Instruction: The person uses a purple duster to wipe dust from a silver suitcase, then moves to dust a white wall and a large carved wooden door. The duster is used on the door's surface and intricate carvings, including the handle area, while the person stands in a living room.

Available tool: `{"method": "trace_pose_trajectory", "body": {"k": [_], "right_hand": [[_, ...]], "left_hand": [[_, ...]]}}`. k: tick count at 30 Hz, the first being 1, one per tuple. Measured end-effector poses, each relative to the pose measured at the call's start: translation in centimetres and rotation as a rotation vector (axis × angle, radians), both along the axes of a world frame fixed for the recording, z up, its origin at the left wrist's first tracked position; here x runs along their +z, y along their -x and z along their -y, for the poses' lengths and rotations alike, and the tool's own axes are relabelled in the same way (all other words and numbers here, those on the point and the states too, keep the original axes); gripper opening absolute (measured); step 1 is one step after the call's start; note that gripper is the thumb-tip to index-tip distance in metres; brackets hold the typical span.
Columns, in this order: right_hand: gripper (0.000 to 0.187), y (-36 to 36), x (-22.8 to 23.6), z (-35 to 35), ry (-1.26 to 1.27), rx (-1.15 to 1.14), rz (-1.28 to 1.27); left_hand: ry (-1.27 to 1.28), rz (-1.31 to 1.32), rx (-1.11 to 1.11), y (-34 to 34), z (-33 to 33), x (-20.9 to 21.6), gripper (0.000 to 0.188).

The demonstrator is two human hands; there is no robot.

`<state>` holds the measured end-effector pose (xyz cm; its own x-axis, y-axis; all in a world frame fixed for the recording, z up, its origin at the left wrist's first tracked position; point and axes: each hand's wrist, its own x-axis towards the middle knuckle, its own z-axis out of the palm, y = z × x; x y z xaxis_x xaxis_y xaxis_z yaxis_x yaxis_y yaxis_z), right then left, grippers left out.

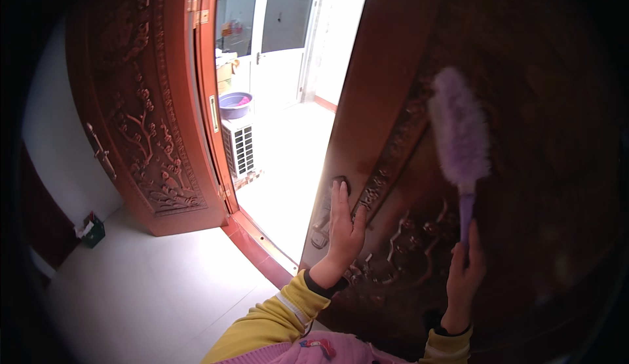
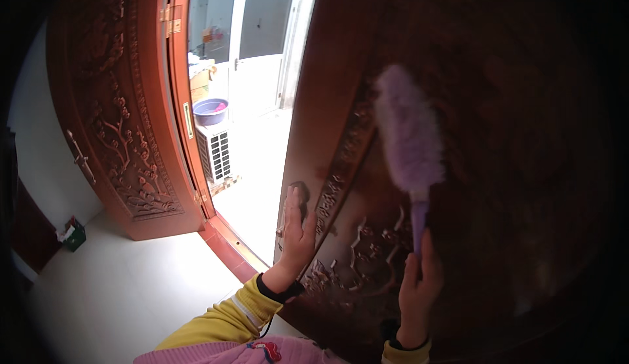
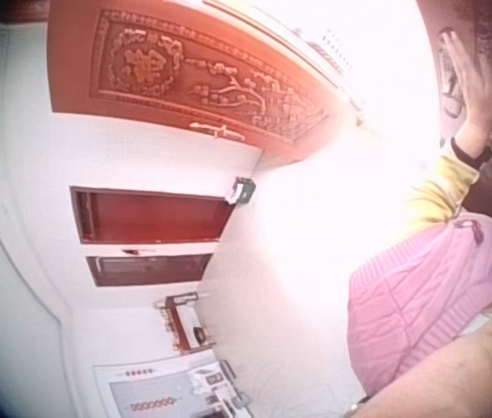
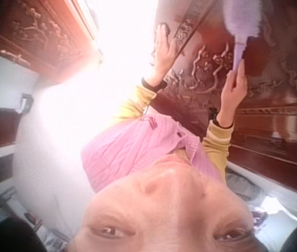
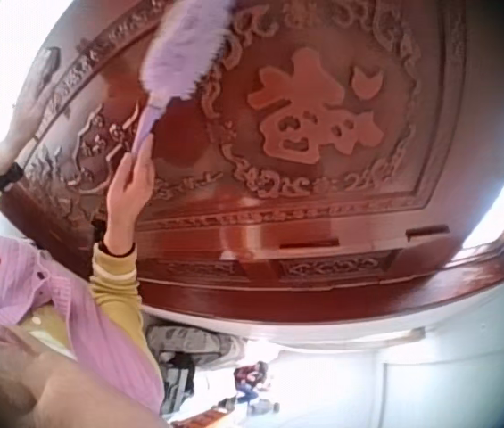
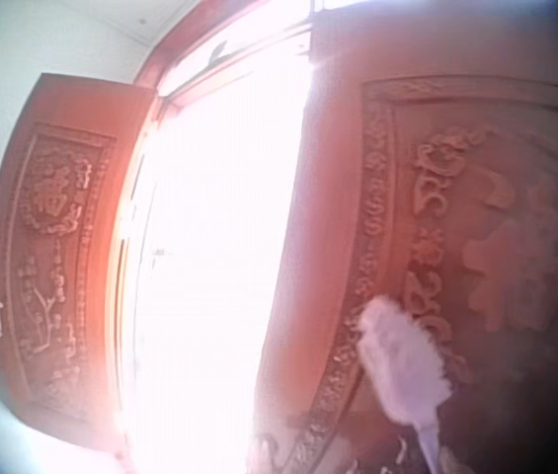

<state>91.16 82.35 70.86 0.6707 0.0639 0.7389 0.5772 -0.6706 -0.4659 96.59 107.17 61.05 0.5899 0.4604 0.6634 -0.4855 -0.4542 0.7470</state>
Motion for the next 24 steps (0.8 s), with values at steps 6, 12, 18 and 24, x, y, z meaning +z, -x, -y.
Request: {"method": "trace_pose_trajectory", "body": {"k": [6, 12, 18, 24], "right_hand": [[0.047, -2.5, -0.4, -5.9, 0.33, 0.129, 0.056], [0.048, -0.7, -3.0, -6.5, 0.351, 0.377, -0.496], [0.049, 0.8, -3.3, -1.3, 0.221, -0.044, 0.042], [0.061, 3.4, -7.7, 0.9, 0.62, 0.107, -0.652]], "left_hand": [[0.119, -0.116, 0.03, 0.1, -3.3, -1.7, 0.065], [0.282, -0.214, -0.097, 0.1, -5.7, -2.9, 0.068], [0.247, -0.234, -0.11, -0.2, -3.8, -3.3, 0.063], [0.229, -0.216, -0.15, -2.2, -2.3, -6.1, 0.056]]}}
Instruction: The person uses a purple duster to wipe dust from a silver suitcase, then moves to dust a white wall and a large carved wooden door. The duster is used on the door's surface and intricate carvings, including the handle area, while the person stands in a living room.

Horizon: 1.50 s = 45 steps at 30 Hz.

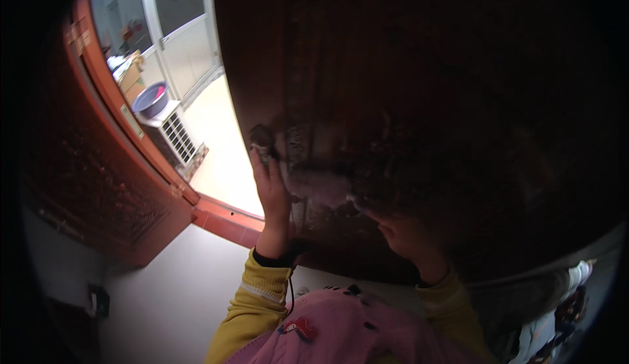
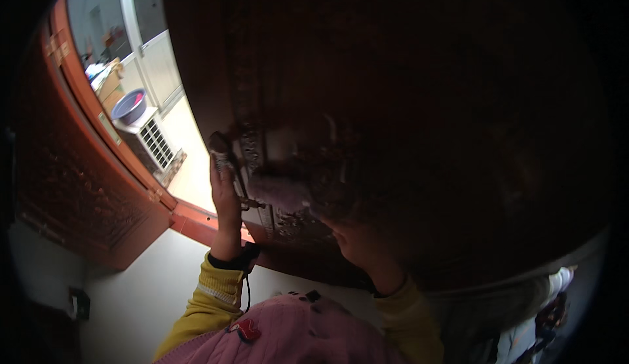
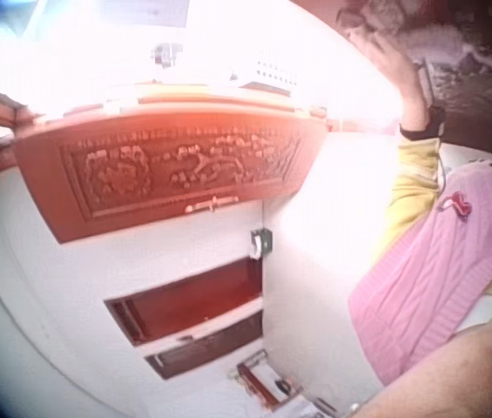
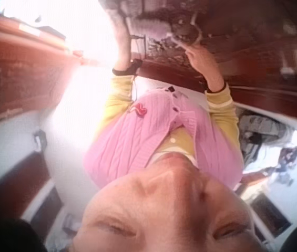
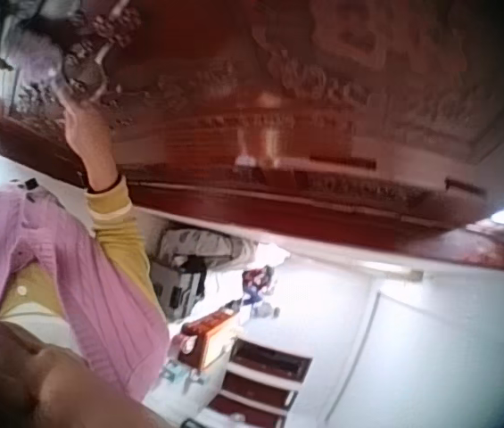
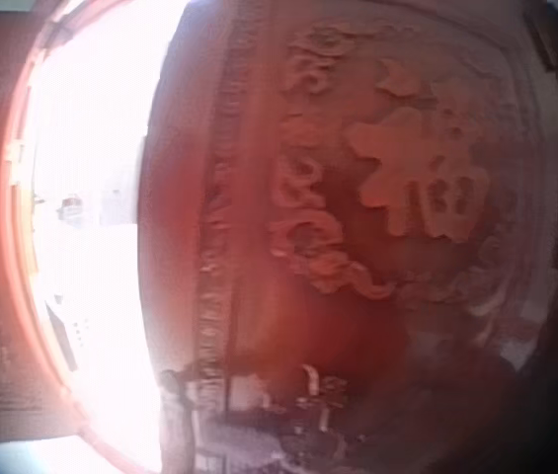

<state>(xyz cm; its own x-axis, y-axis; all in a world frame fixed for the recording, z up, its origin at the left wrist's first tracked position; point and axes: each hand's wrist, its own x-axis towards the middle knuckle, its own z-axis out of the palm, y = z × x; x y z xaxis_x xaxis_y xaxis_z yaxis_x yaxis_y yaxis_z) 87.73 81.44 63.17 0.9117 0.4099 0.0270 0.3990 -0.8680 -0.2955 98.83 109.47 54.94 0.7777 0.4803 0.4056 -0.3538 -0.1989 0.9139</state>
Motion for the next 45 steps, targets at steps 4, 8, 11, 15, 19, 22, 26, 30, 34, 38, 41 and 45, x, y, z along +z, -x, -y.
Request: {"method": "trace_pose_trajectory", "body": {"k": [4, 8, 11, 15, 19, 22, 26, 30, 34, 38, 41, 45], "right_hand": [[0.064, 1.0, 0.0, 1.6, -0.368, -0.029, 0.203], [0.066, 1.0, 2.6, 3.4, -0.58, -0.162, 0.606], [0.066, 1.1, 3.3, 4.0, -0.346, -0.298, 0.488], [0.062, 2.5, 2.3, 4.4, -0.05, -0.197, 0.096], [0.061, 4.0, 2.3, 6.6, -0.431, -0.408, 0.408], [0.059, 4.3, 3.1, 9.0, -0.82, -0.571, 0.722], [0.053, 3.8, 3.1, 9.8, -1.328, -0.64, 0.849], [0.048, 2.4, 3.5, 8.3, -0.988, -0.435, 0.802], [0.048, 3.7, 4.6, 7.6, -0.342, -0.226, 0.515], [0.053, 3.6, 5.8, 9.7, -0.629, -0.362, 0.902], [0.054, 3.9, 5.3, 11.9, -1.53, -0.511, 0.695], [0.055, 3.4, 2.2, 11.8, -1.376, -0.56, 0.719]], "left_hand": [[0.2, 0.025, -0.199, -1.2, -0.7, 0.1, 0.056], [0.233, 0.206, -0.343, -1.6, 2.1, 3.0, 0.067], [-0.014, 0.137, -0.203, -0.8, 4.7, 6.1, 0.064], [-0.174, 0.162, -0.091, 0.9, 7.6, 8.4, 0.06], [-0.099, 0.248, -0.175, 1.0, 9.9, 9.2, 0.06], [-0.301, 0.328, -0.119, -0.9, 10.1, 9.4, 0.058], [-0.697, 0.505, 0.031, -2.7, 10.8, 9.5, 0.053], [-0.445, 0.413, -0.238, 0.2, 13.1, 11.2, 0.056], [-0.451, 0.372, -0.229, 2.8, 14.0, 14.0, 0.056], [-0.449, 0.409, -0.184, 3.4, 13.6, 14.7, 0.057], [-0.416, 0.377, -0.198, 3.2, 13.5, 14.4, 0.057], [-0.456, 0.367, -0.248, 3.6, 14.8, 14.2, 0.057]]}}
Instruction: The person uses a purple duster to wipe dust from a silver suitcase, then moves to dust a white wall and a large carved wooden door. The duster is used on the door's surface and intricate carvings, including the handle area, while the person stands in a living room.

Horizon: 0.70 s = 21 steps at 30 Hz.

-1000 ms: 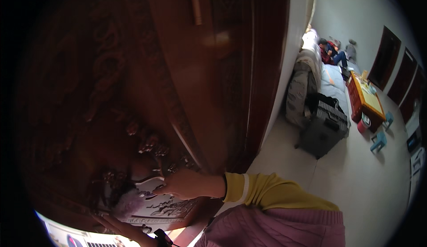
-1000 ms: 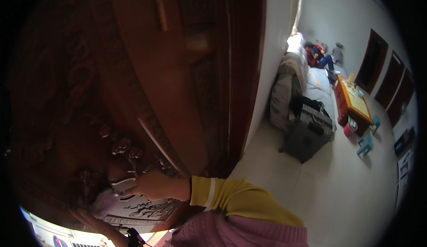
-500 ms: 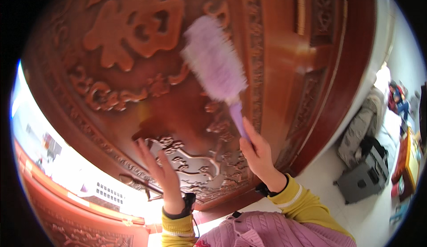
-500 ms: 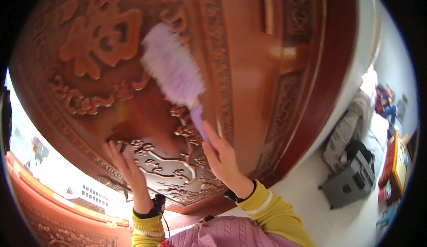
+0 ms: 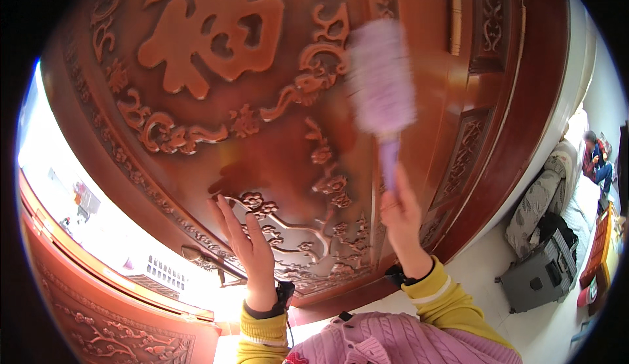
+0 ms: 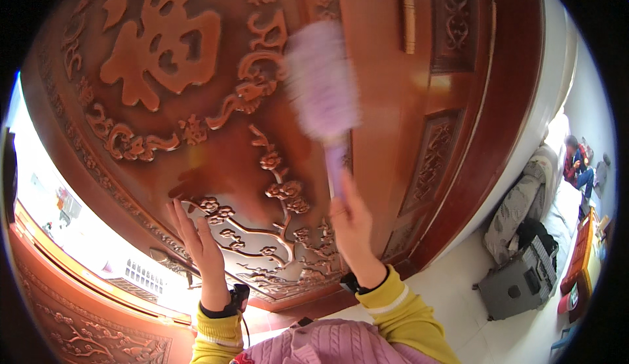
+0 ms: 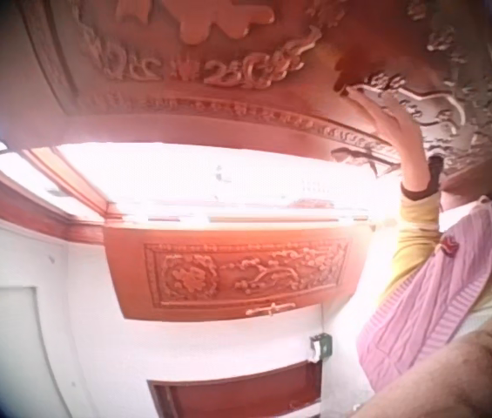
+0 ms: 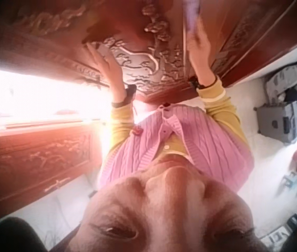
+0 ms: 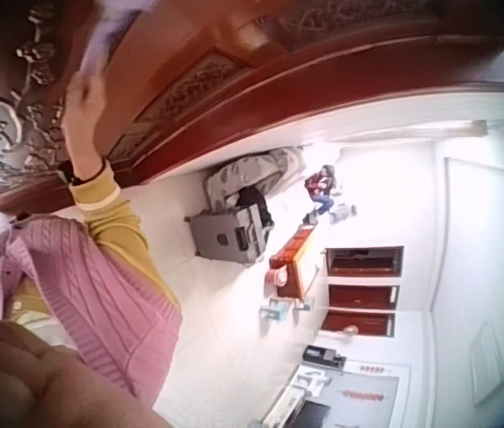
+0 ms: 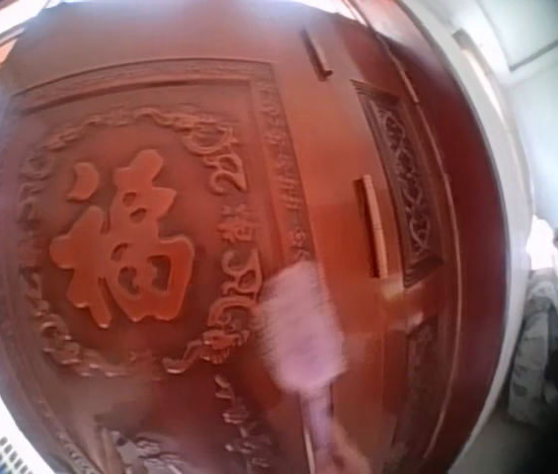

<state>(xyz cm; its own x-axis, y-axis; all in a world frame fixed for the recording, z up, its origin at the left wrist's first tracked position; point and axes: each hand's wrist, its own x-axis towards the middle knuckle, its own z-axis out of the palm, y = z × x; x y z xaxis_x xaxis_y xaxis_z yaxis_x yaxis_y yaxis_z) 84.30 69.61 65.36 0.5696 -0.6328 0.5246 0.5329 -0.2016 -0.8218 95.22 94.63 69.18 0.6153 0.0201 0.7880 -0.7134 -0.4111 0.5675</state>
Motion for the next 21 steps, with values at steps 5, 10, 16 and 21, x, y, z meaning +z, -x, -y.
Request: {"method": "trace_pose_trajectory", "body": {"k": [5, 10, 16, 21], "right_hand": [[0.056, 0.9, -3.1, 1.4, 0.86, -0.168, -0.072], [0.05, 2.7, -4.3, 4.9, -0.334, 0.093, 0.005], [0.057, 2.4, -8.8, 3.7, 0.2, -0.037, -0.05], [0.054, 3.3, -9.8, 6.0, -0.205, -0.004, -0.088]], "left_hand": [[-0.044, 0.022, -0.072, 0.8, 2.4, 0.1, 0.057], [-0.115, 0.026, -0.122, 1.8, 5.1, -0.4, 0.056], [-0.172, 0.002, -0.256, 3.1, 8.9, -1.5, 0.057], [-0.228, 0.013, -0.28, 3.5, 9.5, -2.3, 0.057]]}}
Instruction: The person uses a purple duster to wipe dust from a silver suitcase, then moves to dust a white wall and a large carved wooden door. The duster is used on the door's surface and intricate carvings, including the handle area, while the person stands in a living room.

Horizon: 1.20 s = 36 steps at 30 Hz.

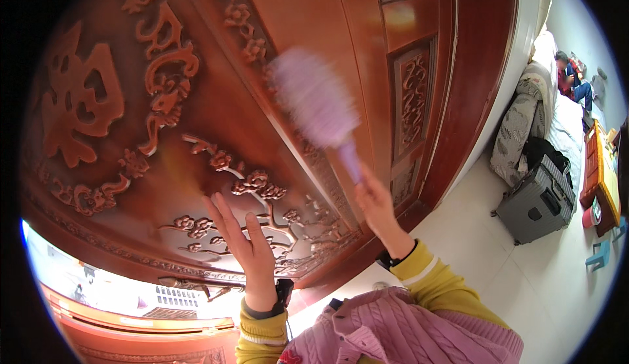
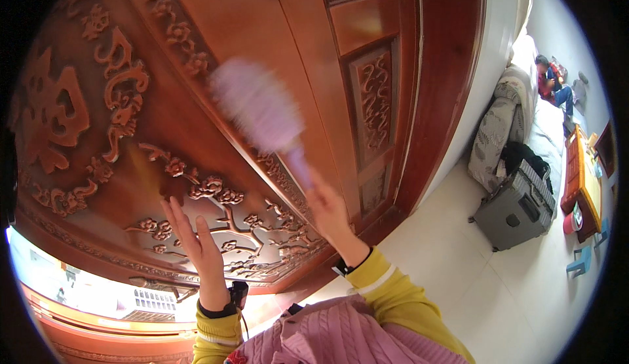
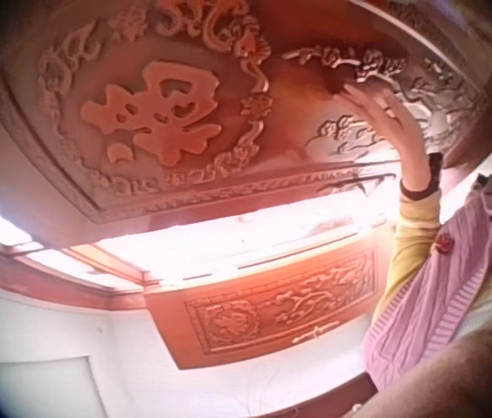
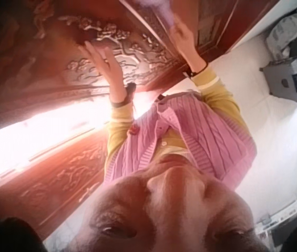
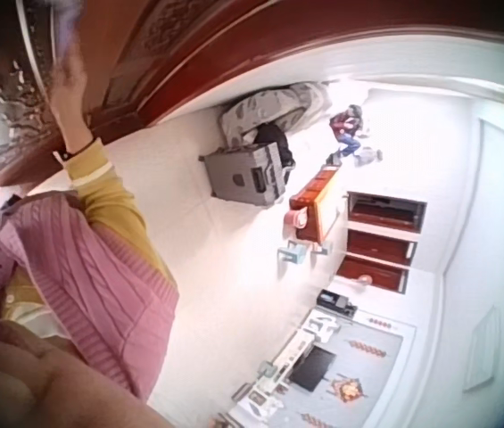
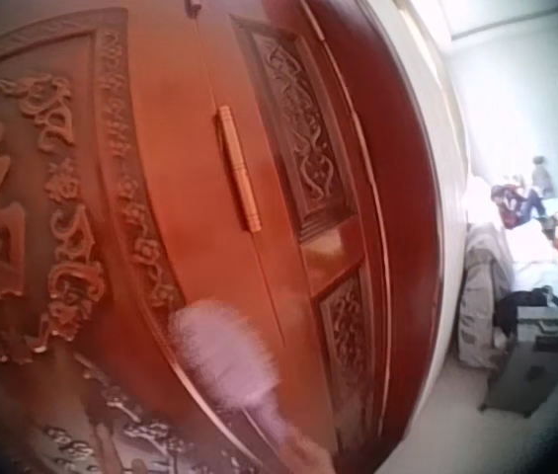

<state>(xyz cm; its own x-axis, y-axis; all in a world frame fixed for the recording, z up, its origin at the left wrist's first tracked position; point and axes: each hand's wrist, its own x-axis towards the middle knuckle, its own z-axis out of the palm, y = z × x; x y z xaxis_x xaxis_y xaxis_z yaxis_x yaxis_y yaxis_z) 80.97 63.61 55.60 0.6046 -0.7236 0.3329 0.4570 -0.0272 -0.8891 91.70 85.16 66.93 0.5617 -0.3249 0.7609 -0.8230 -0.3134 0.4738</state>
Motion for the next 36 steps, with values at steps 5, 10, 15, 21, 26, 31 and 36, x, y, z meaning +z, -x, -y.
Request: {"method": "trace_pose_trajectory", "body": {"k": [5, 10, 15, 21, 26, 31, 36], "right_hand": [[0.052, 0.4, 1.0, 1.1, 0.034, 0.021, 0.021], [0.045, -0.5, 0.0, -0.6, 0.728, -0.121, -0.146], [0.042, -1.6, 0.3, 0.2, -0.043, 0.072, 0.137], [0.043, -1.9, 2.9, -1.8, 0.68, 0.16, -0.033], [0.051, -3.3, 3.5, -4.3, 0.508, 0.129, -0.147], [0.05, -3.9, 2.6, -6.4, 1.076, 0.478, -0.435], [0.05, -4.2, 4.1, -6.7, 0.847, 0.285, -0.153]], "left_hand": [[-0.003, -0.037, 0.0, 0.3, 0.2, -0.8, 0.059], [0.034, -0.076, 0.051, 0.4, -1.0, -0.7, 0.059], [0.109, -0.107, 0.187, -0.7, -3.8, -0.4, 0.059], [0.235, -0.169, 0.28, -2.3, -6.5, -1.6, 0.061], [0.462, -0.303, 0.23, -3.7, -9.6, -3.7, 0.06], [0.521, -0.533, 0.276, -4.1, -11.5, -7.2, 0.064], [0.622, -0.709, 0.253, -3.5, -12.1, -9.3, 0.073]]}}
